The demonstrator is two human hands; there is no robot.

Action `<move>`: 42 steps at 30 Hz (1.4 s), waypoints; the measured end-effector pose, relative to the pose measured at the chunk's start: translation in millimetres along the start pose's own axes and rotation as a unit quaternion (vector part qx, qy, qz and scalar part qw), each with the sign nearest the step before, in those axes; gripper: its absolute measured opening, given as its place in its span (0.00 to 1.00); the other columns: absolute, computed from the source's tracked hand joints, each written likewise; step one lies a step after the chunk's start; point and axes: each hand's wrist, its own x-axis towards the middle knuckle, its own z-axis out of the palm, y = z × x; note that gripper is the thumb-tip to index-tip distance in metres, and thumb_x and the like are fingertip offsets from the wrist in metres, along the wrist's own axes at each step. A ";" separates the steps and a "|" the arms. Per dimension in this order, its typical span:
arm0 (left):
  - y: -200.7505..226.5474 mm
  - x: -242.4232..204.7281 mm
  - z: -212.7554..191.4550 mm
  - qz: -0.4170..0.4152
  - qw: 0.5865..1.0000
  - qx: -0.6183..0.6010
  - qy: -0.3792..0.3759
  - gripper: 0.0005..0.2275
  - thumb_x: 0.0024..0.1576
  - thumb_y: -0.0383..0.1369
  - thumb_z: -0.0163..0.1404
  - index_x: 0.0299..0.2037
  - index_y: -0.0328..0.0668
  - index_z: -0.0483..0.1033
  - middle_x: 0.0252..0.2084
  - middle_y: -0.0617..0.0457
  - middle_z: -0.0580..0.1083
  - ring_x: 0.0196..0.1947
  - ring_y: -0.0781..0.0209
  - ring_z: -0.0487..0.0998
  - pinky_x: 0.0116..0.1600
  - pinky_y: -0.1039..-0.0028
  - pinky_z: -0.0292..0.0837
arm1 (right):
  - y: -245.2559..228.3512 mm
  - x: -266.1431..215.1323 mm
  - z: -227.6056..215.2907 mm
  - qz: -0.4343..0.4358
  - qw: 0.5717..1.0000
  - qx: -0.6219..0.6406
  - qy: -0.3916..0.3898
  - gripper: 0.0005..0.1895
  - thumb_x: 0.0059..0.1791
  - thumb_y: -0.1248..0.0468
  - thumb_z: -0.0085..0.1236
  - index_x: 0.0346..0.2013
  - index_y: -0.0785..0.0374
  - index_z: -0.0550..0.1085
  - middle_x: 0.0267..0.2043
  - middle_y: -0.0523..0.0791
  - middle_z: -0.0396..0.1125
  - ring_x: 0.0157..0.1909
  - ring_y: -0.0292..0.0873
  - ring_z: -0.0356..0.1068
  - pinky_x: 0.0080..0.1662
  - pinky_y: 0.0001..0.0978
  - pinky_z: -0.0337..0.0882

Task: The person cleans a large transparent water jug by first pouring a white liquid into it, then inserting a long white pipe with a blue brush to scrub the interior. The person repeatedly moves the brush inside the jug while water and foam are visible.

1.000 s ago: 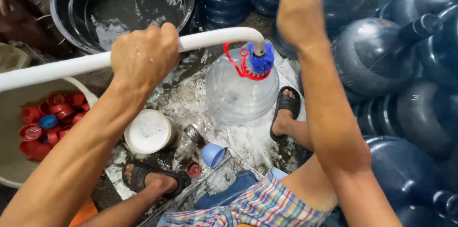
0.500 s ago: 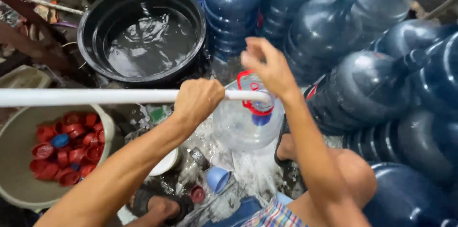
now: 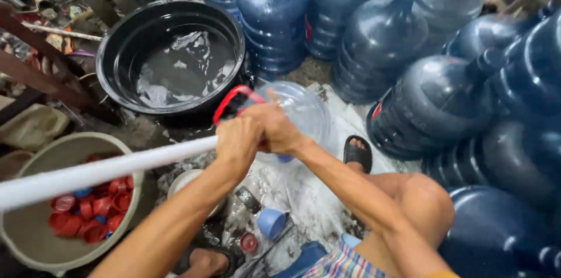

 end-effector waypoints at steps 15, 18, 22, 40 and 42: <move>-2.5 -128.3 55.0 -0.203 0.873 -0.365 -0.253 0.13 0.57 0.43 0.40 0.39 0.42 0.63 0.37 0.39 0.76 0.36 0.38 0.77 0.41 0.51 0.69 | 5.3 -113.7 40.5 0.025 0.978 -0.199 0.056 0.12 0.52 0.58 0.45 0.51 0.51 0.62 0.51 0.43 0.53 0.58 0.38 0.56 0.62 0.40 0.51; 31.7 -105.0 41.8 -0.209 0.821 -0.432 -0.308 0.11 0.57 0.38 0.39 0.45 0.40 0.60 0.34 0.47 0.74 0.27 0.52 0.75 0.30 0.62 0.71 | -37.8 -139.5 48.7 0.117 0.948 -0.204 0.212 0.19 0.45 0.62 0.57 0.46 0.57 0.60 0.45 0.45 0.52 0.49 0.47 0.55 0.52 0.43 0.57; 53.4 -102.3 66.0 -0.228 0.773 -0.471 -0.359 0.21 0.49 0.46 0.45 0.48 0.41 0.60 0.48 0.41 0.71 0.49 0.44 0.72 0.48 0.59 0.63 | -75.7 -216.0 77.1 0.390 0.883 -0.025 0.258 0.33 0.30 0.66 0.64 0.44 0.66 0.57 0.51 0.52 0.46 0.57 0.50 0.52 0.60 0.35 0.54; 99.2 -248.4 179.4 -0.330 0.734 -0.481 -0.348 0.21 0.56 0.53 0.33 0.48 0.47 0.61 0.44 0.35 0.74 0.50 0.36 0.71 0.51 0.58 0.64 | -56.4 -197.9 86.0 0.724 0.275 0.608 0.178 0.23 0.41 0.58 0.54 0.46 0.68 0.67 0.44 0.55 0.68 0.41 0.48 0.68 0.44 0.44 0.71; 102.9 -206.1 159.6 -0.310 0.730 -0.559 -0.241 0.20 0.57 0.49 0.31 0.50 0.46 0.64 0.49 0.44 0.71 0.51 0.46 0.71 0.53 0.62 0.62 | -56.1 -201.3 89.6 0.758 0.319 0.550 0.146 0.18 0.40 0.57 0.55 0.39 0.66 0.70 0.31 0.52 0.68 0.31 0.46 0.66 0.37 0.38 0.68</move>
